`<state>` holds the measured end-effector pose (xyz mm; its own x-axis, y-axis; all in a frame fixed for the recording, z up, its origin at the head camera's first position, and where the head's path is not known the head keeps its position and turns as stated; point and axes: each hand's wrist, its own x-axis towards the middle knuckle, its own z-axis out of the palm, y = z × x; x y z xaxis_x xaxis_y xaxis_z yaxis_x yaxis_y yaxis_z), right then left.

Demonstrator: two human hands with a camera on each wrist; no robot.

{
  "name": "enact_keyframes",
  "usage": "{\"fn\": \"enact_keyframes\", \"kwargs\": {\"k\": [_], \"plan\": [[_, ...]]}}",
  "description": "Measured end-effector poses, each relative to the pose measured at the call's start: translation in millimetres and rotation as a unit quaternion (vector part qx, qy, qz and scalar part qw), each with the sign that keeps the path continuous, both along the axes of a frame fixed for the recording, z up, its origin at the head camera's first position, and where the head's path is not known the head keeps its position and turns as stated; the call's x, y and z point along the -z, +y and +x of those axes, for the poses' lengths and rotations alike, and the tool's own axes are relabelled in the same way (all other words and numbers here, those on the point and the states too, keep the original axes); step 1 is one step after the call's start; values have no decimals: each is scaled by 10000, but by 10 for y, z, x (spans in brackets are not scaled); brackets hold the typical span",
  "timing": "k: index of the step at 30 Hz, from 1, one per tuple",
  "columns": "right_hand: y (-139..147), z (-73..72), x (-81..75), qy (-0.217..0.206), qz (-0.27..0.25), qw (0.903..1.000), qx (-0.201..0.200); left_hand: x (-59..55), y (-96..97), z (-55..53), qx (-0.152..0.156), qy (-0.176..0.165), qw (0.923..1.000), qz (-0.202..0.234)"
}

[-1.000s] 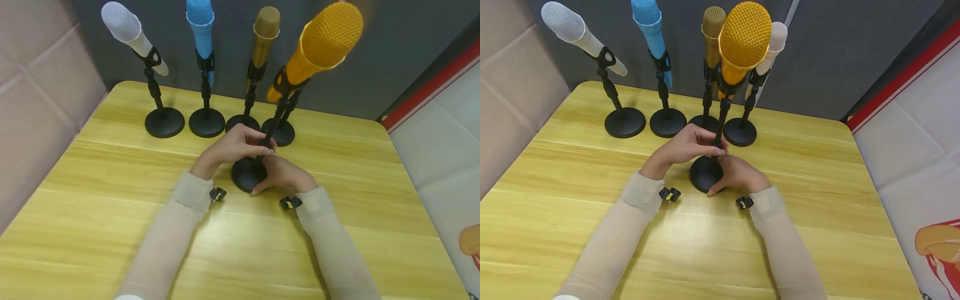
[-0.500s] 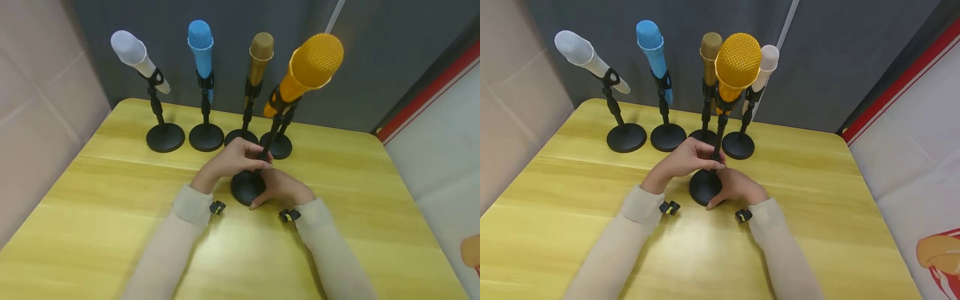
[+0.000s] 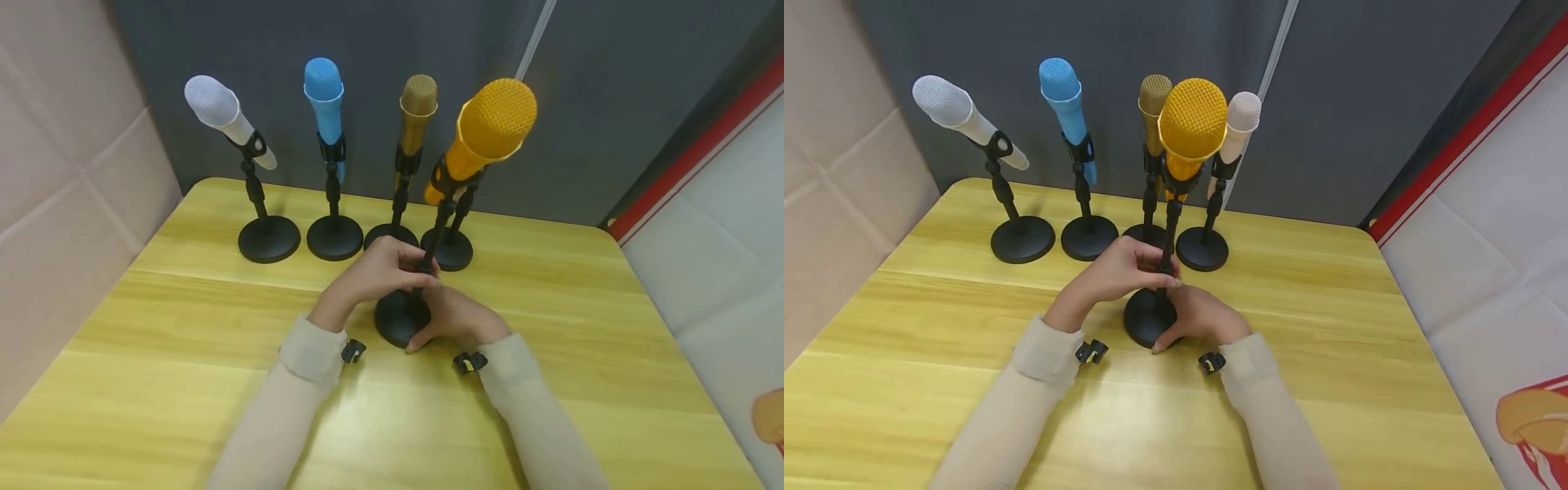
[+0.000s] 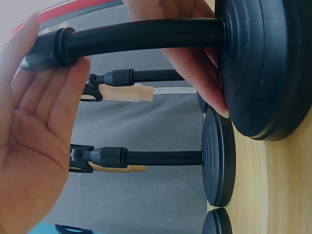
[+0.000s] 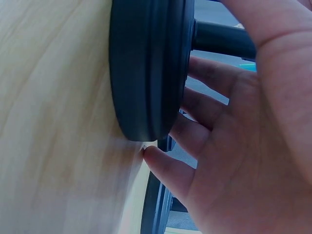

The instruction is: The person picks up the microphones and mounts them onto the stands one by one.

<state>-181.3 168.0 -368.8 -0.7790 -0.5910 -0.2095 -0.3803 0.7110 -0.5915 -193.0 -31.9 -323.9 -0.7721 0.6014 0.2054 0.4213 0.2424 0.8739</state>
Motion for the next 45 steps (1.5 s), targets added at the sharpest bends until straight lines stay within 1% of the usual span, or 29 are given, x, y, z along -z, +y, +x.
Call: {"fn": "enact_keyframes", "kwargs": {"k": [5, 8, 12, 19, 23, 28, 33, 36, 38, 43, 45], "plan": [[-12, -23, 5, -83, 23, 10000, 8, -8, -7, 2, 9, 35, 10000, 4], [-12, -32, 5, -98, 28, 9999, 28, -11, -4, 1, -20, 119, 9999, 16], [-7, -36, 0, -113, 43, 9999, 21, -7, 8, -6, -117, 248, 9996, -17], [1, -40, 10, -144, -16, 9999, -1, -10, 46, 0, -350, 315, 9989, -78], [-4, -50, 17, -136, -151, 9998, -34, -23, 73, 5, -598, 600, 9961, -247], [-8, -62, 26, -92, -306, 9994, -128, -38, 108, 29, -907, 968, 9897, -535], [-9, -64, 36, -9, -337, 9993, -161, -31, 132, 41, -1090, 1278, 9836, -662], [-13, -65, 40, -22, -390, 9991, -145, -8, 130, 21, -1054, 1388, 9830, -586], [-18, -66, 41, -62, -399, 9991, -125, 5, 118, 3, -951, 1391, 9844, -497], [-24, -67, 35, -151, -333, 9993, -52, 11, 62, -35, -631, 1123, 9915, -204], [-22, -64, 30, -144, -314, 9994, -44, 7, 45, -42, -556, 1021, 9931, -135]]}}
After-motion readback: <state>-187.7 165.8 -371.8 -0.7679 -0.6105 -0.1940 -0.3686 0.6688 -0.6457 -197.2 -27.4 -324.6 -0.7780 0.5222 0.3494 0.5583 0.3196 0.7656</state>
